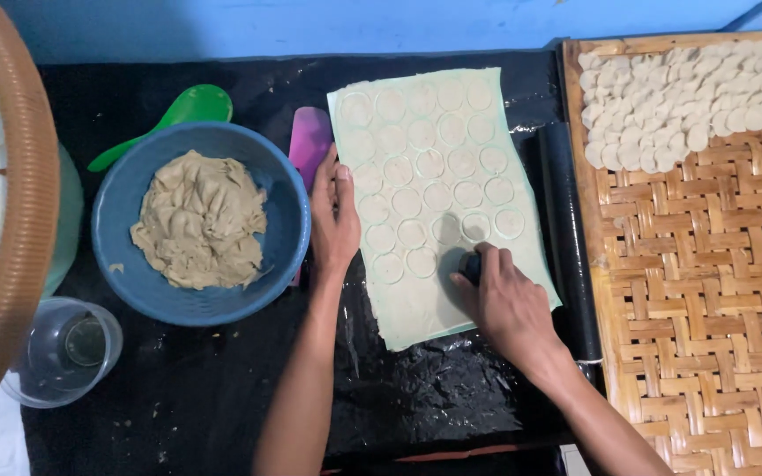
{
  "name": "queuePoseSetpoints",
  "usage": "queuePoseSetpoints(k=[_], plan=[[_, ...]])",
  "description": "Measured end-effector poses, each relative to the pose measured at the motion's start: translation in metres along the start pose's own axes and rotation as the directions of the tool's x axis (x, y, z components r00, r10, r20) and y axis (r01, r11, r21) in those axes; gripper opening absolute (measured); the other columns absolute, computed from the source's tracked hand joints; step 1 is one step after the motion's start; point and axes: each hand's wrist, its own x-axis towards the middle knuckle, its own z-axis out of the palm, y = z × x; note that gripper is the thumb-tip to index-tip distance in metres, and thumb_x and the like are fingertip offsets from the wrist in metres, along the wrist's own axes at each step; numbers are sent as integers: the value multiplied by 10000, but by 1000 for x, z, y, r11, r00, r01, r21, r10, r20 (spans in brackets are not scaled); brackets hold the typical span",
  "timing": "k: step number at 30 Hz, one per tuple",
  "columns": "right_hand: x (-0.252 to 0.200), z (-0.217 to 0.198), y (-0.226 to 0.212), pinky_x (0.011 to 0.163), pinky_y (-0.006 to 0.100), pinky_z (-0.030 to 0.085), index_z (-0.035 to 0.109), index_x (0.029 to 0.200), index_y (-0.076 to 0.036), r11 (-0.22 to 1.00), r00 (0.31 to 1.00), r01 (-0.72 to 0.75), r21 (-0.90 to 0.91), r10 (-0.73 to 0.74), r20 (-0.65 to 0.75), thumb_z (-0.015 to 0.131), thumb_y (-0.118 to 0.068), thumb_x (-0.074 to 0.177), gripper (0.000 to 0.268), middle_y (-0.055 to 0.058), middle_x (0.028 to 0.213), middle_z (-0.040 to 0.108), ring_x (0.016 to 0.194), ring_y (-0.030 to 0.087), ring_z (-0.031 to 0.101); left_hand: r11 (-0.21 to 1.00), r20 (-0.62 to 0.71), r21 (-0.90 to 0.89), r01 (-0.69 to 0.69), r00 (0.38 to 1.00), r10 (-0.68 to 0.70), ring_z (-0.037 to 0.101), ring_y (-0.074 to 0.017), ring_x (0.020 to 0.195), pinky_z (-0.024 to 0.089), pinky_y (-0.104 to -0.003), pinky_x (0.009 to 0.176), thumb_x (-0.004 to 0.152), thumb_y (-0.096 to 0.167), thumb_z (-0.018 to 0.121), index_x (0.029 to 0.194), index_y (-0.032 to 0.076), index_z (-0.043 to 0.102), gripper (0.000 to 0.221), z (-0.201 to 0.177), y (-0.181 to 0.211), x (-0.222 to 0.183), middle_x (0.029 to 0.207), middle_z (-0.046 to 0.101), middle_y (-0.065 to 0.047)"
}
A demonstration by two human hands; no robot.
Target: Rolling out dough and cutting it into circular shapes for snacks.
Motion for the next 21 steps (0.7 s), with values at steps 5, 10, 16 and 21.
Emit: queuePoseSetpoints(k=[5,10,16,21], plan=[[13,3,-12,587,456,613,442,1316,22,1000,990,-31,7,30,141,484,-476,1010,586,249,1109,616,774,371,733,997,2,-53,-59,998,59,674,-131,1087,538,-284,921,1137,195,468,1499,-45,474,434,0,-1,0,1271,686,-121],[22,22,-17,528,457,586,463,1291,29,995,996,64,-70,-60,64,491,-476,1020,574,238,1037,621,763,357,724,999,10,-40,15,1000,-15,671,-131,1053,539,-280,903,1118,185,483,1500,-42,477,444,0,-2,-1,1219,693,-126],[26,36,3,350,342,494,480,1257,31,976,997,77,-204,-70,42,396,-483,1102,543,194,906,623,522,210,658,996,4,-89,-10,1000,11,667,-127,1103,534,-275,950,1128,177,485,1495,-48,477,431,3,-9,2,1245,693,-116],[26,38,-1,323,320,507,482,1239,20,930,987,159,-332,-160,25,399,-504,1058,561,196,890,623,510,204,652,996,7,-87,-2,1000,2,674,-127,1108,532,-273,957,1127,183,484,1493,-46,487,432,3,5,3,1240,700,-111]])
